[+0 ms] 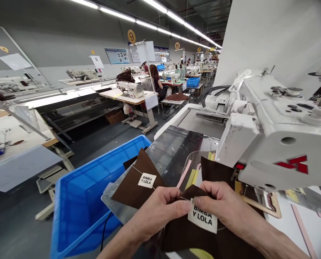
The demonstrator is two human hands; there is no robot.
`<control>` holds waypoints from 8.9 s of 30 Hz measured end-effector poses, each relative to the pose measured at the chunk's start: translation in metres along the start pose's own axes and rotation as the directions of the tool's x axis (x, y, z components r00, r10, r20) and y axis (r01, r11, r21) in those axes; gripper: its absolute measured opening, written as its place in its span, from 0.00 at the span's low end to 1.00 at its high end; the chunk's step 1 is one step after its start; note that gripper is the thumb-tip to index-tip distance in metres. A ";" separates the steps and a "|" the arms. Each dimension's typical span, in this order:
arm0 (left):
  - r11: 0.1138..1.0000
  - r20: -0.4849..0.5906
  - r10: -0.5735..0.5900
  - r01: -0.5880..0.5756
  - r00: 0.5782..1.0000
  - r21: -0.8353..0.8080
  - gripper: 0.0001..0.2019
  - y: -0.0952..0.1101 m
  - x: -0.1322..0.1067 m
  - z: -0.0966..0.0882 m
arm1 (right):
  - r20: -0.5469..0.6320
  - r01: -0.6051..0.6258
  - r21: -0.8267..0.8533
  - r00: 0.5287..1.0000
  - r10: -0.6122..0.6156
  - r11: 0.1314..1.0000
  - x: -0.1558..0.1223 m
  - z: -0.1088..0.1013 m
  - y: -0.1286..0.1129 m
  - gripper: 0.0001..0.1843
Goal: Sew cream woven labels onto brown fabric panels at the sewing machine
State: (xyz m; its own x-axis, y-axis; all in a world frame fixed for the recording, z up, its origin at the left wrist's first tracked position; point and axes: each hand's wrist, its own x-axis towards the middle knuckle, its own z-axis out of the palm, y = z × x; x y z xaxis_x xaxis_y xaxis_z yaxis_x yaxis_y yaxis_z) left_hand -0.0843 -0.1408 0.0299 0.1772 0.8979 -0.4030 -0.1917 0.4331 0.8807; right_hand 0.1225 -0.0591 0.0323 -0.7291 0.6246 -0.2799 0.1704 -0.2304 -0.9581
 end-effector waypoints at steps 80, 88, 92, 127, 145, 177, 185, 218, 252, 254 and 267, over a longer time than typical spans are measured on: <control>0.975 -0.101 0.083 -0.059 0.991 0.215 0.16 -0.034 0.002 0.015 | -0.233 -0.026 -0.693 0.954 -0.189 0.721 -0.032 0.038 0.050 0.11; 0.996 -0.045 0.034 -0.037 0.998 -0.086 0.16 -0.033 0.002 0.014 | -0.233 0.048 -0.651 0.937 -0.259 0.758 -0.033 0.030 0.057 0.11; 1.000 -0.065 -0.005 0.004 0.998 -0.018 0.14 -0.028 0.002 0.018 | -0.247 0.018 -0.647 0.941 -0.232 0.762 -0.029 0.031 0.057 0.11; 0.989 0.070 -0.107 0.098 0.992 0.114 0.17 -0.027 0.008 0.011 | -0.154 0.010 -0.658 0.977 -0.147 0.753 -0.028 0.025 0.056 0.13; 0.977 0.085 -0.122 0.105 0.989 0.183 0.13 -0.021 0.008 0.012 | -0.111 0.005 -0.587 0.990 -0.086 0.810 -0.027 0.016 0.034 0.14; 0.966 0.127 -0.140 0.107 0.982 0.235 0.13 -0.020 0.006 0.004 | -0.002 0.038 -0.547 0.999 -0.047 0.836 -0.028 0.009 0.027 0.13; 0.962 0.144 -0.156 0.118 0.977 0.245 0.13 -0.017 0.007 0.004 | -0.030 0.015 -0.581 0.999 -0.040 0.813 -0.029 0.008 0.024 0.13; 0.970 0.125 -0.162 0.135 0.979 0.202 0.08 -0.022 0.006 0.003 | -0.041 0.064 -0.616 0.993 -0.113 0.785 -0.033 0.019 0.032 0.11; 0.958 0.074 -0.135 0.112 0.988 0.264 0.04 -0.020 0.004 0.010 | -0.061 0.014 -0.654 0.996 -0.071 0.756 -0.031 0.017 0.028 0.11; 0.957 0.057 -0.125 0.105 0.990 0.271 0.04 -0.021 0.004 0.011 | -0.069 0.010 -0.677 0.995 -0.076 0.736 -0.030 0.018 0.027 0.11; 0.968 -0.024 -0.097 0.100 0.995 0.230 0.06 -0.026 0.007 0.017 | -0.133 -0.030 -0.783 0.984 -0.120 0.622 -0.031 0.042 0.031 0.09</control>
State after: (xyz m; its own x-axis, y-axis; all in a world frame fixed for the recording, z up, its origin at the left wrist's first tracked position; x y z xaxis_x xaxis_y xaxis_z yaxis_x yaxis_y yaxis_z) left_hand -0.0617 -0.1473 0.0084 0.1720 0.8533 -0.4923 0.0540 0.4908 0.8696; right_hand 0.1229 -0.1166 0.0139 -0.6495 0.7415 -0.1683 0.6466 0.4221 -0.6354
